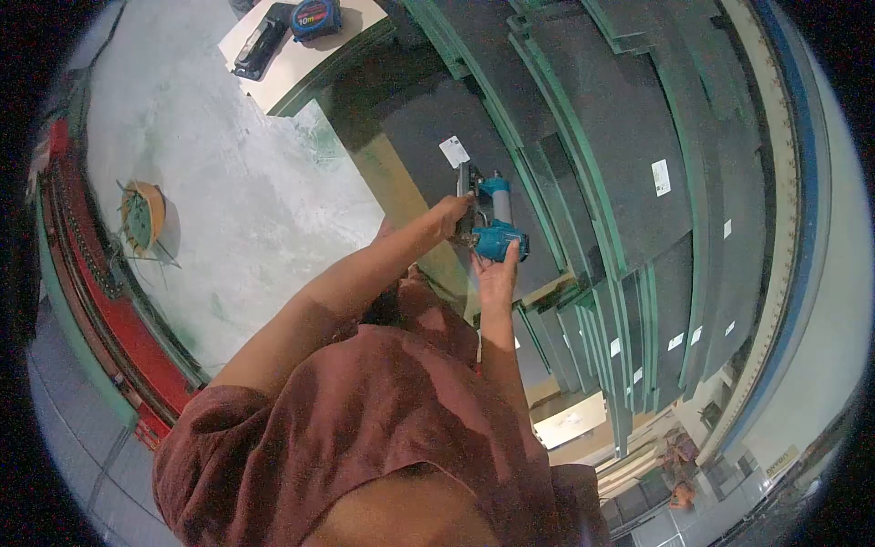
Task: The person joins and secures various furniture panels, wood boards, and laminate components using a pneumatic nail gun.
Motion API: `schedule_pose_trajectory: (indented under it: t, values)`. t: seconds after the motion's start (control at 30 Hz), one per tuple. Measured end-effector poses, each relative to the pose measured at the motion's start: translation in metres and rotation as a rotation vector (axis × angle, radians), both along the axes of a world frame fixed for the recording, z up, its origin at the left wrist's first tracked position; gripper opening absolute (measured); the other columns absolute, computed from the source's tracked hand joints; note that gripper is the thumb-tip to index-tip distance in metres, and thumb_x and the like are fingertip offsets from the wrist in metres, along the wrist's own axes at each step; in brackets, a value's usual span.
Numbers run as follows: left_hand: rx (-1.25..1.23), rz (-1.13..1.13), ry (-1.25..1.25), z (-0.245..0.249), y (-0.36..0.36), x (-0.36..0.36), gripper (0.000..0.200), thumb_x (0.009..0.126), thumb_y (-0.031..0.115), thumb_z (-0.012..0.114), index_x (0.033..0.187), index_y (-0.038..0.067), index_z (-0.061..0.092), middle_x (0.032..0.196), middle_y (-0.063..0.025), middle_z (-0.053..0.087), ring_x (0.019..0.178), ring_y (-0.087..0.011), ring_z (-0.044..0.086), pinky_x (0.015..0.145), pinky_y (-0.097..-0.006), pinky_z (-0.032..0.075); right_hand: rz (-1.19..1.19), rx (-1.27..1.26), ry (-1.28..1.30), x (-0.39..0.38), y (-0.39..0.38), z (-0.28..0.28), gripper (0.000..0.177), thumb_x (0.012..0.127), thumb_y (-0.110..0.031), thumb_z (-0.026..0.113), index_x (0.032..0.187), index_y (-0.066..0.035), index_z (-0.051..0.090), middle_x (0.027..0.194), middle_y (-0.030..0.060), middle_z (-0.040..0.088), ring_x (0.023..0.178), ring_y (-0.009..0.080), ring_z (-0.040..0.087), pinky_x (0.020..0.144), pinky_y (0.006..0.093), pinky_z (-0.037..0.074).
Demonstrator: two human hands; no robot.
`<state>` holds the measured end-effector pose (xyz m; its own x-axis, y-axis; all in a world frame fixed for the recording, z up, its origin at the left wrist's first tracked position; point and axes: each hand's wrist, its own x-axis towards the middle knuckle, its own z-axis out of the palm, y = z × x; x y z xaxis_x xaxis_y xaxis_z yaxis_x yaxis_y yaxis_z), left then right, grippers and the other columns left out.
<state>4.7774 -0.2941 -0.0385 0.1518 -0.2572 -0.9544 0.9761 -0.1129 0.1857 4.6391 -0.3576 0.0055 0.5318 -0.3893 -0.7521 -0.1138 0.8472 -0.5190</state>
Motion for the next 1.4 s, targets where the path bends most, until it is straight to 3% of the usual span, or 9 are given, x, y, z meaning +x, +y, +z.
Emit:
schedule_pose_trajectory:
  t: [0.2, 0.3, 0.37, 0.63, 0.97, 1.13, 1.2, 1.3, 1.4]
  values:
    - [0.055, -0.059, -0.042, 0.0, 0.004, -0.009, 0.046, 0.082, 0.039, 0.049, 0.097, -0.004, 0.052, 0.078, -0.0125, 0.054, 0.062, -0.023, 0.054, 0.052, -0.0404, 0.043, 0.029, 0.018, -0.01, -0.002, 0.004, 0.008, 0.064, 0.073, -0.051, 0.057, 0.118, -0.011, 0.036, 0.114, 0.0073, 0.045, 0.102, 0.0243, 0.047, 0.085, 0.0388, 0.041]
    - [0.04, 0.058, -0.075, 0.009, 0.019, -0.026, 0.045, 0.084, 0.039, 0.047, 0.094, -0.004, 0.051, 0.078, -0.0123, 0.054, 0.062, -0.023, 0.053, 0.051, -0.0398, 0.042, 0.05, -0.019, 0.015, -0.007, 0.008, 0.023, 0.062, 0.075, -0.049, 0.055, 0.118, -0.009, 0.035, 0.113, 0.0084, 0.045, 0.098, 0.0232, 0.049, 0.081, 0.0376, 0.044]
    - [-0.018, 0.101, -0.093, 0.006, 0.039, -0.04, 0.045, 0.084, 0.041, 0.045, 0.092, -0.003, 0.049, 0.078, -0.0111, 0.053, 0.061, -0.0219, 0.053, 0.05, -0.0393, 0.042, 0.235, -0.044, -0.057, -0.014, 0.012, 0.034, 0.057, 0.078, -0.047, 0.053, 0.117, -0.008, 0.037, 0.111, 0.0091, 0.047, 0.094, 0.0215, 0.052, 0.076, 0.0351, 0.047]
    - [-0.027, 0.284, -0.076, 0.014, 0.102, -0.092, 0.038, 0.088, 0.038, 0.039, 0.092, 0.001, 0.048, 0.069, -0.0074, 0.049, 0.056, -0.0203, 0.049, 0.05, -0.037, 0.043, 0.453, 0.012, 0.013, -0.043, 0.047, 0.04, 0.055, 0.08, -0.048, 0.048, 0.115, -0.006, 0.04, 0.106, 0.0111, 0.049, 0.09, 0.0211, 0.053, 0.071, 0.0322, 0.05]
    - [-0.07, 0.331, 0.035, -0.009, 0.107, -0.099, 0.047, 0.088, 0.037, 0.038, 0.108, -0.005, 0.043, 0.09, -0.014, 0.054, 0.073, -0.0264, 0.056, 0.061, -0.0394, 0.048, 0.511, 0.005, 0.076, -0.037, 0.054, 0.054, 0.059, 0.079, -0.047, 0.051, 0.118, -0.004, 0.036, 0.108, 0.0122, 0.047, 0.094, 0.0228, 0.052, 0.074, 0.0346, 0.05]
    - [-0.02, 0.375, 0.039, 0.008, 0.106, -0.077, 0.051, 0.087, 0.04, 0.038, 0.109, -0.005, 0.044, 0.092, -0.0141, 0.053, 0.073, -0.0279, 0.056, 0.059, -0.0438, 0.048, 0.484, 0.07, 0.054, -0.015, 0.049, 0.046, 0.056, 0.08, -0.046, 0.051, 0.117, -0.007, 0.037, 0.109, 0.0104, 0.047, 0.097, 0.0216, 0.05, 0.073, 0.034, 0.05]
    - [-0.081, 0.38, -0.133, -0.004, 0.104, -0.055, 0.052, 0.085, 0.043, 0.041, 0.105, -0.005, 0.046, 0.087, -0.0126, 0.053, 0.07, -0.026, 0.055, 0.054, -0.0441, 0.047, 0.479, 0.03, 0.019, 0.01, 0.046, 0.043, 0.055, 0.08, -0.046, 0.051, 0.117, -0.008, 0.037, 0.109, 0.0093, 0.047, 0.096, 0.021, 0.051, 0.071, 0.0335, 0.05]
    - [0.008, 0.243, -0.105, 0.043, 0.089, 0.038, 0.051, 0.084, 0.043, 0.043, 0.101, -0.004, 0.048, 0.081, -0.0112, 0.053, 0.066, -0.0233, 0.054, 0.051, -0.0421, 0.046, 0.385, -0.038, -0.06, 0.08, 0.036, 0.032, 0.055, 0.08, -0.046, 0.051, 0.117, -0.008, 0.037, 0.109, 0.0092, 0.047, 0.096, 0.0208, 0.051, 0.07, 0.0328, 0.05]
    - [-0.052, 0.256, -0.146, 0.022, 0.067, 0.101, 0.048, 0.083, 0.043, 0.045, 0.1, -0.001, 0.049, 0.082, -0.0109, 0.054, 0.069, -0.0241, 0.055, 0.054, -0.0438, 0.046, 0.367, -0.081, -0.092, 0.134, 0.021, 0.02, 0.054, 0.079, -0.044, 0.053, 0.116, -0.008, 0.037, 0.109, 0.0092, 0.047, 0.095, 0.0209, 0.051, 0.07, 0.0318, 0.051]
